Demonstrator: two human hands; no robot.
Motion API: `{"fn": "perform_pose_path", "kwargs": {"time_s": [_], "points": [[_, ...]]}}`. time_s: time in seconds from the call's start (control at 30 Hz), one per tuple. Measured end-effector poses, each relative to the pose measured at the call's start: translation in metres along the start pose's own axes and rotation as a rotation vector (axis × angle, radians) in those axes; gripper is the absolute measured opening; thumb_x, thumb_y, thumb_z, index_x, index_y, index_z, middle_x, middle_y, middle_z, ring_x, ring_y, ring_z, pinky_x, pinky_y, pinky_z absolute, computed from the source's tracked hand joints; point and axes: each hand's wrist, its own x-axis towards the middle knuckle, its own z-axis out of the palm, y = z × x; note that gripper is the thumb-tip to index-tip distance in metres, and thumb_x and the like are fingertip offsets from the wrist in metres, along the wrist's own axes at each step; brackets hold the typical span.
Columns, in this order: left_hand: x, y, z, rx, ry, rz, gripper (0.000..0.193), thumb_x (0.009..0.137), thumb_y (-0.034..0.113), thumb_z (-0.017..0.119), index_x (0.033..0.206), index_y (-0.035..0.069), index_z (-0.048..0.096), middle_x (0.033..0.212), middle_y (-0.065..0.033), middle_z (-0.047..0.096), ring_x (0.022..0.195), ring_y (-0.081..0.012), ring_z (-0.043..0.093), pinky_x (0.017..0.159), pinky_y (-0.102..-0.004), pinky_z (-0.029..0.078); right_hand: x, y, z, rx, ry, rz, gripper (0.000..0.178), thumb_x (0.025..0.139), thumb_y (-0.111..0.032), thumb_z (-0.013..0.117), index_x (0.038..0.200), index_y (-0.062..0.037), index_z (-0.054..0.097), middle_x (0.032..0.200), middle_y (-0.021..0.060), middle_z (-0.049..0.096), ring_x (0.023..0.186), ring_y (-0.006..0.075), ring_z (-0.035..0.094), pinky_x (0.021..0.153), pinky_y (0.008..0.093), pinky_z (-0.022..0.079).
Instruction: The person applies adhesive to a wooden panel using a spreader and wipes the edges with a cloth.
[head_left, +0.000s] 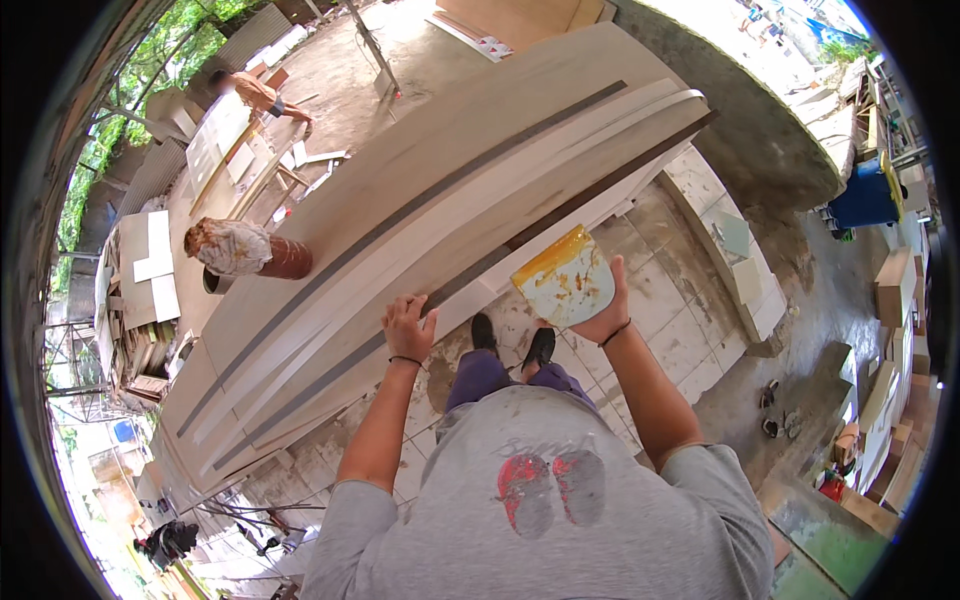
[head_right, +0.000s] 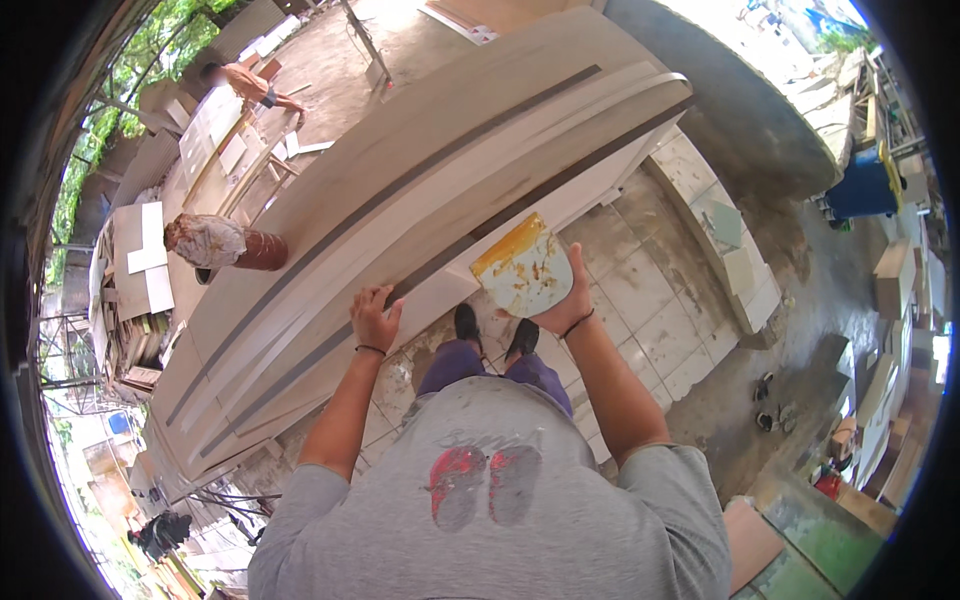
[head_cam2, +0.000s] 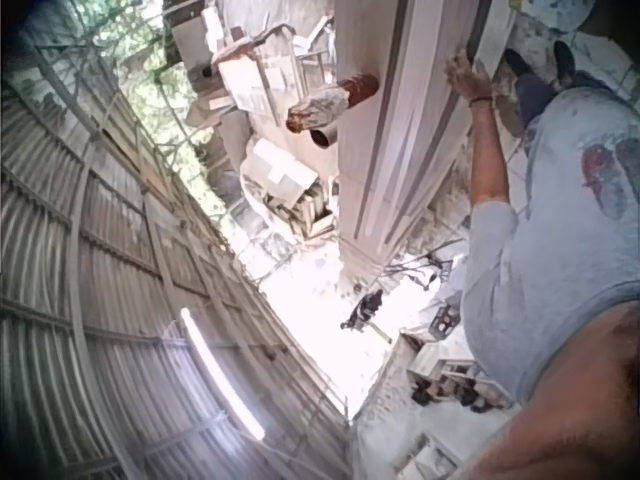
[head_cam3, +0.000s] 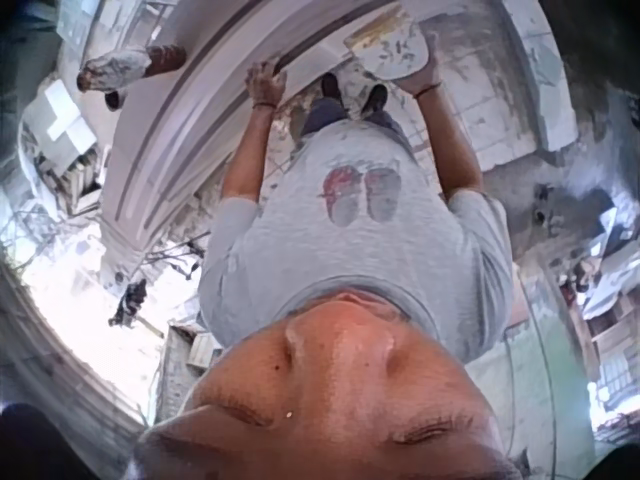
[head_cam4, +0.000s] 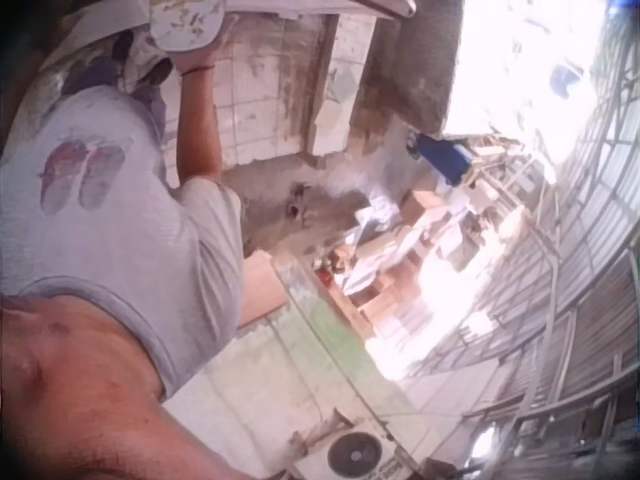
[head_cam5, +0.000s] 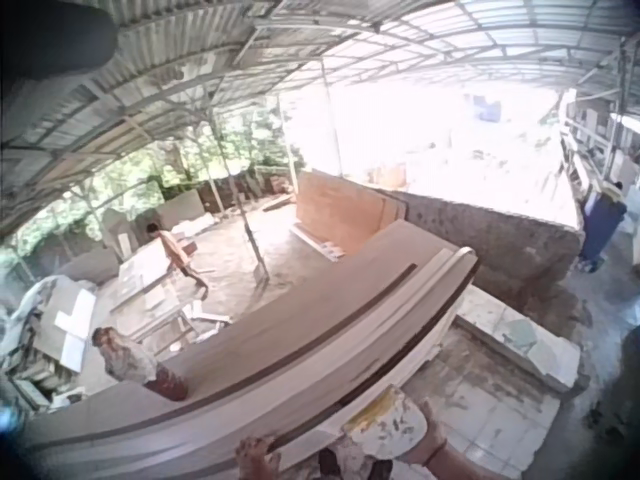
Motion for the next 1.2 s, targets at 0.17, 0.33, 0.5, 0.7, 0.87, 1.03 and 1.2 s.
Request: {"fn": "perform_pose_path", "kwargs": {"time_s": [0.17,0.33,0.5,0.7,0.87,1.03,1.2], "points": [[0.004,-0.006,0.007,-0.08,0.036,0.055,0.027,0.076,0.029,0.074,0.098,0.015,0.07,0.097,0.0004,0.06,0.096,-0.0252,0.056,0.083,-0.042,0.042,0.012,0.009,-0.037,-0.61,0.168,-0.013,0.07,0.088,-0.055,0.055,0.145,-0.0161,0.041,0.143,0.0134,0.047,0.121,0.0361,0.052,0.097,0.054,0.042],[0.003,-0.005,0.008,-0.164,0.074,0.057,0.024,0.074,0.025,0.075,0.095,0.013,0.069,0.093,-0.0031,0.061,0.094,-0.0257,0.056,0.083,-0.0406,0.042,0.045,0.054,0.021,-2.315,0.417,-0.123,0.071,0.069,-0.058,0.07,0.131,-0.0261,0.059,0.147,0.0174,0.039,0.138,0.0343,0.031,0.103,0.0619,0.026],[0.003,-0.004,0.011,-0.196,0.087,0.073,0.024,0.072,0.024,0.075,0.093,0.013,0.07,0.092,-0.0025,0.061,0.093,-0.0248,0.057,0.083,-0.0402,0.042,0.063,0.085,0.017,-2.555,0.536,-0.062,0.074,0.066,-0.061,0.069,0.13,-0.0266,0.059,0.151,0.0161,0.034,0.141,0.0339,0.026,0.1,0.0723,0.019],[0.006,-0.005,0.007,-0.187,0.019,0.085,0.024,0.074,0.028,0.074,0.093,0.014,0.07,0.095,0.0015,0.06,0.096,-0.0218,0.055,0.083,-0.0398,0.041,0.068,0.098,-0.002,-2.551,0.599,-0.076,0.075,0.065,-0.062,0.069,0.131,-0.0271,0.059,0.151,0.0151,0.034,0.142,0.0334,0.024,0.1,0.0735,0.018],[0.004,-0.01,0.011,-0.199,0.038,0.111,0.024,0.074,0.028,0.074,0.093,0.014,0.07,0.094,0.0014,0.06,0.095,-0.0217,0.055,0.082,-0.0393,0.04,0.062,0.097,0.027,-2.548,0.619,0.076,0.074,0.064,-0.061,0.07,0.128,-0.025,0.061,0.148,0.0152,0.038,0.141,0.0332,0.026,0.1,0.0737,0.018],[0.006,-0.006,0.01,-0.19,0.028,0.114,0.023,0.073,0.027,0.074,0.093,0.014,0.07,0.093,0.0017,0.06,0.095,-0.0212,0.055,0.081,-0.0395,0.039,0.08,0.089,0.037,-2.564,0.598,0.103,0.072,0.065,-0.059,0.071,0.126,-0.0226,0.063,0.148,0.0158,0.038,0.141,0.0342,0.027,0.101,0.0747,0.017],[0.006,-0.006,0.012,-0.19,0.042,0.121,0.023,0.073,0.028,0.074,0.092,0.014,0.07,0.094,0.0017,0.06,0.095,-0.0212,0.055,0.081,-0.0393,0.039,0.083,0.09,0.024,-2.552,0.603,0.114,0.073,0.064,-0.06,0.071,0.126,-0.0224,0.063,0.148,0.0157,0.038,0.141,0.0344,0.027,0.101,0.0754,0.017]]}}
